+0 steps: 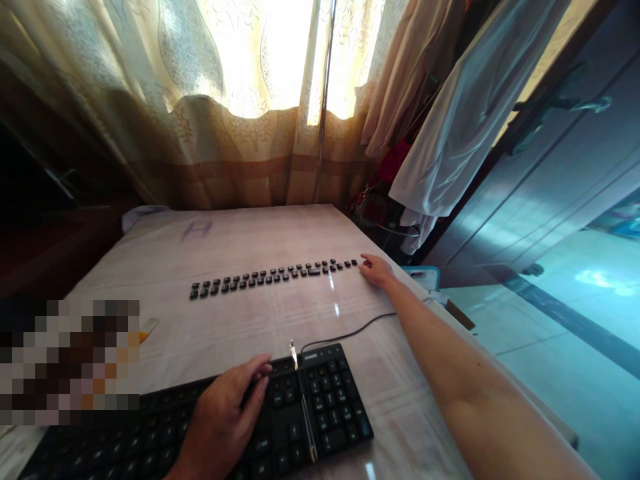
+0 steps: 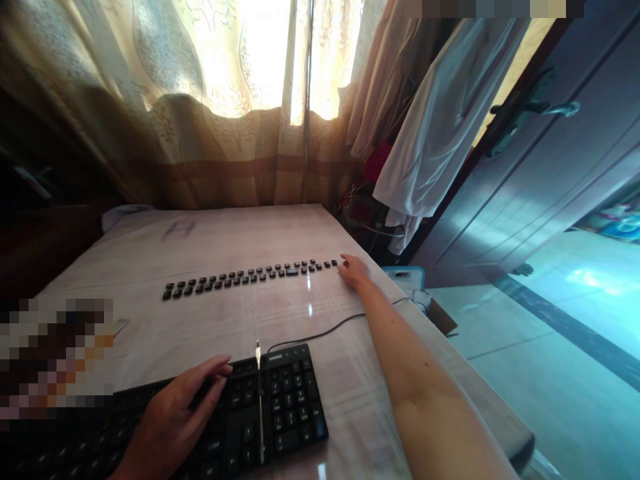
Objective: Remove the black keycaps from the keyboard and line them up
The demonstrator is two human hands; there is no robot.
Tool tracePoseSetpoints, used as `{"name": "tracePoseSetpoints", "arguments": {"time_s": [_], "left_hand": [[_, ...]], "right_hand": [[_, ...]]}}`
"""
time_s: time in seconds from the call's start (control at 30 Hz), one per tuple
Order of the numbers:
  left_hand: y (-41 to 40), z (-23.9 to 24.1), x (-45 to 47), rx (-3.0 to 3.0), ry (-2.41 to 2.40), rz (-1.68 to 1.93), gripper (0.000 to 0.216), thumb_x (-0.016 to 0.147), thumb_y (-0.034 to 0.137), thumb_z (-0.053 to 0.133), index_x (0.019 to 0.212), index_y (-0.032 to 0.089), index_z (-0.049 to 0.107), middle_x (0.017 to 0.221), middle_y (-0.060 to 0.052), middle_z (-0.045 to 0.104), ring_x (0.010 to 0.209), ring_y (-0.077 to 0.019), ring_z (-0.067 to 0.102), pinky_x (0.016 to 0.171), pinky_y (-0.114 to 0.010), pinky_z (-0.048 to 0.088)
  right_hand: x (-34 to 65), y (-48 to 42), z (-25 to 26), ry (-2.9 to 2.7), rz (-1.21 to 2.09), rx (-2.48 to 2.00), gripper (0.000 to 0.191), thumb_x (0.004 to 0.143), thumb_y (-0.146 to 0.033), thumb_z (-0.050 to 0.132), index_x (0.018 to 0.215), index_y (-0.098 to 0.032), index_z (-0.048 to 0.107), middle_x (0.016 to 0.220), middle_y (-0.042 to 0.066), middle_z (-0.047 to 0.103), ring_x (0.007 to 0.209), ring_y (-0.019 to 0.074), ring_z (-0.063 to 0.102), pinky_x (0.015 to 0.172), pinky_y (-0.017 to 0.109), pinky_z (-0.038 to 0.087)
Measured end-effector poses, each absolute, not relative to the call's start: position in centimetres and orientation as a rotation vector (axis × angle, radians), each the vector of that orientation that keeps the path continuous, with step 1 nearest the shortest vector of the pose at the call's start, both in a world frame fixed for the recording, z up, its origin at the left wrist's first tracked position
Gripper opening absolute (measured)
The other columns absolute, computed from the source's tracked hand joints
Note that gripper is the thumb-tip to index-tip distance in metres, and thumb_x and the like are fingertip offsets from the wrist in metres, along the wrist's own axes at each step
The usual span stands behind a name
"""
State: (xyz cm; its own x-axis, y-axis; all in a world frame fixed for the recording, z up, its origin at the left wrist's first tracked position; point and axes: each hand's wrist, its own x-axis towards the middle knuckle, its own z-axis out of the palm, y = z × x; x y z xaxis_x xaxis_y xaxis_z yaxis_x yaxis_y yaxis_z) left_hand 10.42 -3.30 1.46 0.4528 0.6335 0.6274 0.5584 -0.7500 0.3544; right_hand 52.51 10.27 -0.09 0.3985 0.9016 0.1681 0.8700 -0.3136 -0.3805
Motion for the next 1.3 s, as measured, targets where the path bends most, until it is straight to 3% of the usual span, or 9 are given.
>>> {"name": "tracePoseSetpoints", "arguments": {"time_s": [0.2,0.3,0.53,0.73,1.07,1.2,1.3], "left_hand": [[-3.5,1.2,10.5,2.568,1.087,1.124,0.022,0.095,0.030,0.050,0.112,0.023,0.062,0.090,0.000,0.077,0.079,-0.0163,0.074,0.073,-0.026,0.060],[-3.5,1.2,10.5,2.571,1.088,1.070,0.021,0.095,0.029,0.050,0.108,0.022,0.065,0.090,-0.001,0.077,0.080,-0.0175,0.073,0.074,-0.028,0.059],[-3.5,1.3,10.7,2.612,1.103,1.012,0.024,0.096,0.032,0.048,0.103,0.020,0.068,0.093,-0.004,0.077,0.082,-0.0203,0.073,0.075,-0.032,0.058],[-3.5,1.1,10.6,2.608,1.114,0.999,0.026,0.096,0.032,0.046,0.102,0.021,0.069,0.094,-0.005,0.077,0.084,-0.0211,0.073,0.077,-0.033,0.058],[-3.4,1.0,10.6,2.616,1.092,1.015,0.025,0.095,0.029,0.047,0.103,0.020,0.069,0.093,-0.005,0.077,0.083,-0.0211,0.073,0.076,-0.033,0.058],[-3.6,1.3,10.6,2.610,1.095,0.998,0.025,0.095,0.029,0.047,0.103,0.021,0.068,0.093,-0.005,0.077,0.084,-0.0203,0.073,0.079,-0.032,0.058],[-3.7,1.5,10.7,2.616,1.109,0.987,0.025,0.096,0.030,0.046,0.103,0.020,0.068,0.094,-0.005,0.077,0.084,-0.0201,0.073,0.079,-0.032,0.058]], "right_hand": [[48.7,6.8,1.9,-1.669,-0.006,-2.043,0.037,0.085,-0.016,0.058,0.121,-0.019,0.067,0.114,0.011,0.068,0.093,0.0223,0.066,0.087,0.037,0.051],[44.6,3.8,2.9,-1.848,-0.026,-1.857,0.029,0.088,-0.018,0.058,0.114,-0.024,0.070,0.115,0.008,0.068,0.102,0.0212,0.063,0.091,0.033,0.050],[36.9,-2.1,3.2,-2.505,-0.262,-1.106,0.028,0.093,-0.013,0.052,0.112,-0.023,0.070,0.099,0.006,0.070,0.087,0.0165,0.062,0.074,0.027,0.049],[35.3,-3.1,3.6,-2.807,-0.349,-1.050,0.025,0.095,-0.022,0.058,0.117,-0.030,0.067,0.104,0.005,0.068,0.086,0.0179,0.061,0.064,0.026,0.045],[34.0,-2.8,4.8,-2.944,-0.479,-0.925,0.016,0.098,-0.021,0.051,0.096,-0.019,0.067,0.107,0.007,0.067,0.082,0.0166,0.060,0.062,0.026,0.044],[34.7,-2.8,3.7,-2.772,-0.366,-0.863,0.015,0.097,-0.018,0.051,0.095,-0.018,0.066,0.109,0.008,0.069,0.086,0.0165,0.063,0.068,0.026,0.048],[35.2,-3.6,3.2,-2.454,-0.112,-1.026,0.013,0.095,-0.021,0.053,0.093,-0.018,0.066,0.099,0.008,0.072,0.086,0.0170,0.066,0.073,0.027,0.050]]}}
